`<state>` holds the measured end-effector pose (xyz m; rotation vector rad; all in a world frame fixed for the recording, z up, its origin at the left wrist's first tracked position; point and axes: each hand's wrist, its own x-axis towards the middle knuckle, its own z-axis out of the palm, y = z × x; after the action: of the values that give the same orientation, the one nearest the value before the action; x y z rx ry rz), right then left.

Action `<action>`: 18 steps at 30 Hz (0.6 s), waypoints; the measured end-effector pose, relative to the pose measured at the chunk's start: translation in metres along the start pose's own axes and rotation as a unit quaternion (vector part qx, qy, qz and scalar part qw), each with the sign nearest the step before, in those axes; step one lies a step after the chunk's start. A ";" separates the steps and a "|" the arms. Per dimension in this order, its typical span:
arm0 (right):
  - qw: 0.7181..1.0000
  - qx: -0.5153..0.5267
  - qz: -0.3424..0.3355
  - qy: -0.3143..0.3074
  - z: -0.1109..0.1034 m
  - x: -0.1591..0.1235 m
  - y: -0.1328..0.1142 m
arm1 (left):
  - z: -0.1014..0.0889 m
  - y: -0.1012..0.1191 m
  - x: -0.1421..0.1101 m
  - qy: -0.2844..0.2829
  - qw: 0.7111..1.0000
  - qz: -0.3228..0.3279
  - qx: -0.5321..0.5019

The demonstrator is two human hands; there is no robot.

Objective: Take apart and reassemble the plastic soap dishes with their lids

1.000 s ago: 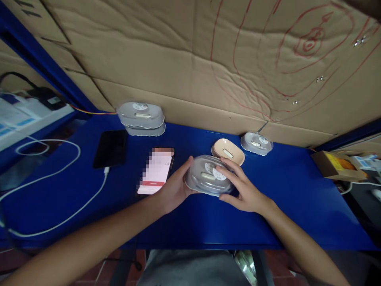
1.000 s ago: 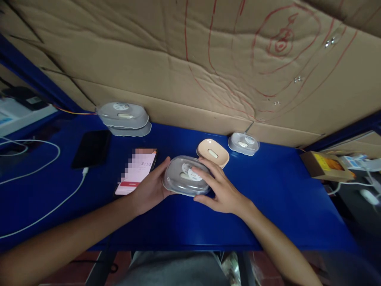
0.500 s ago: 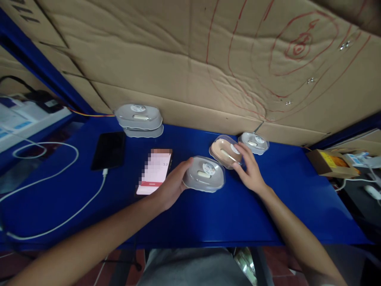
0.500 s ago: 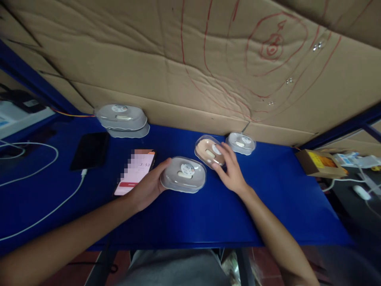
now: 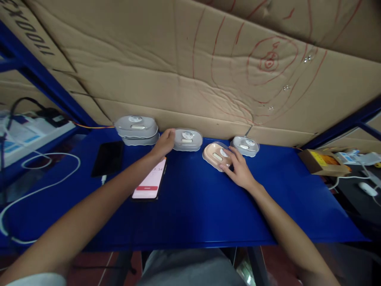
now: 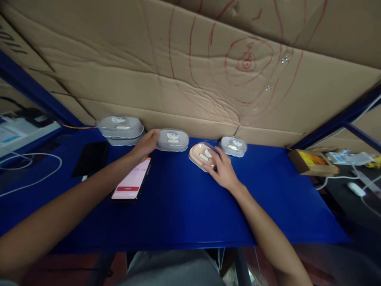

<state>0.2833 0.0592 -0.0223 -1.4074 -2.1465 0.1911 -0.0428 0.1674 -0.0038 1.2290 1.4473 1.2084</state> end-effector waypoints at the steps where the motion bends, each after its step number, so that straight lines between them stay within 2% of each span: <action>1: 1.000 0.007 -0.001 -0.003 0.000 0.000 0.000 | 0.003 -0.002 0.008 0.010 1.000 0.015 0.017; 4: 1.000 0.022 -0.007 -0.021 -0.001 0.000 -0.001 | 0.007 -0.008 0.024 0.027 0.996 0.051 0.062; 7: 0.998 0.036 -0.019 -0.052 -0.002 -0.001 -0.003 | 0.006 -0.009 0.023 0.034 0.990 0.086 0.104; 9: 0.995 0.057 -0.034 -0.071 -0.004 -0.002 -0.003 | 0.004 -0.006 0.011 0.034 0.984 0.120 0.130; 12: 0.989 0.105 -0.065 -0.084 -0.006 -0.001 -0.002 | 0.004 0.001 -0.023 0.008 0.970 0.188 0.153; 14: 0.987 0.130 -0.067 -0.066 -0.006 0.000 0.001 | 0.006 0.001 -0.052 -0.047 0.959 0.231 0.159; 16: 0.990 0.128 -0.044 -0.029 -0.004 0.002 0.004 | 0.010 -0.003 -0.078 -0.170 0.932 0.269 0.174; 18: 0.993 0.116 -0.022 -0.007 -0.003 0.003 0.007 | 0.016 -0.009 -0.095 -0.261 0.911 0.256 0.190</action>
<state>0.2893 0.0646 -0.0219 -1.2279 -2.0893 0.4205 -0.0153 0.0749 -0.0128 2.1102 1.0016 0.8205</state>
